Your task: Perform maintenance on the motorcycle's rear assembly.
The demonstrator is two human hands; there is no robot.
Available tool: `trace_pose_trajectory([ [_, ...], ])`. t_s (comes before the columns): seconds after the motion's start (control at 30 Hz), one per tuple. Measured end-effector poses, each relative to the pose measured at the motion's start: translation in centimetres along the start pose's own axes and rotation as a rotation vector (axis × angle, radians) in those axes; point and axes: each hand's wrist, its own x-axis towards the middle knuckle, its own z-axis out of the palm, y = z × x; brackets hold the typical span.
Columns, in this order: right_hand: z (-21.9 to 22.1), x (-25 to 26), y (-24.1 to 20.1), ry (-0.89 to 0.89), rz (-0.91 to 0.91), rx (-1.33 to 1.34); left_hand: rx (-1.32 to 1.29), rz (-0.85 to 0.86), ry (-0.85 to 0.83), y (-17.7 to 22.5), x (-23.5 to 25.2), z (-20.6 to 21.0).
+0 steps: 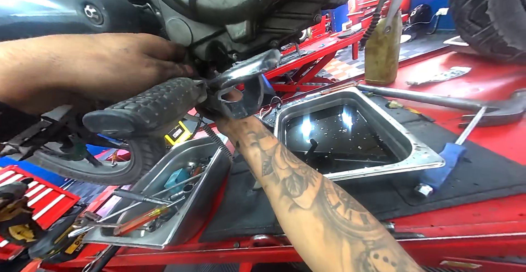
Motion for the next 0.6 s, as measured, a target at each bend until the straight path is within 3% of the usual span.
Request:
trace_pose_trajectory([
  [0.07, 0.0, 0.6, 0.3, 0.007, 0.0, -0.003, 0.027, 0.008, -0.048, 0.6, 0.0, -0.5],
  [0.17, -0.3, 2.7, 1.8, 0.016, -0.032, -0.006, 0.059, 0.08, -0.037, -1.8, 1.0, -0.3],
  [0.27, -0.6, 3.0, 2.2, -0.016, -0.046, -0.038, 0.04, 0.009, -0.071, 1.0, -0.4, -0.6],
  [0.33, -0.5, 1.8, 1.4, -0.028, -0.035, -0.032, -0.075, -0.058, -0.044, 1.3, -0.8, -0.3],
  [0.5, 0.0, -0.3, -0.1, -0.017, 0.014, 0.0, -0.215, -0.012, 0.024, -3.2, 0.2, 1.0],
  [0.6, -1.5, 1.1, 0.6, -0.131, 0.009, 0.052, -0.223, -0.056, 0.068, -1.4, -0.3, 1.3],
])
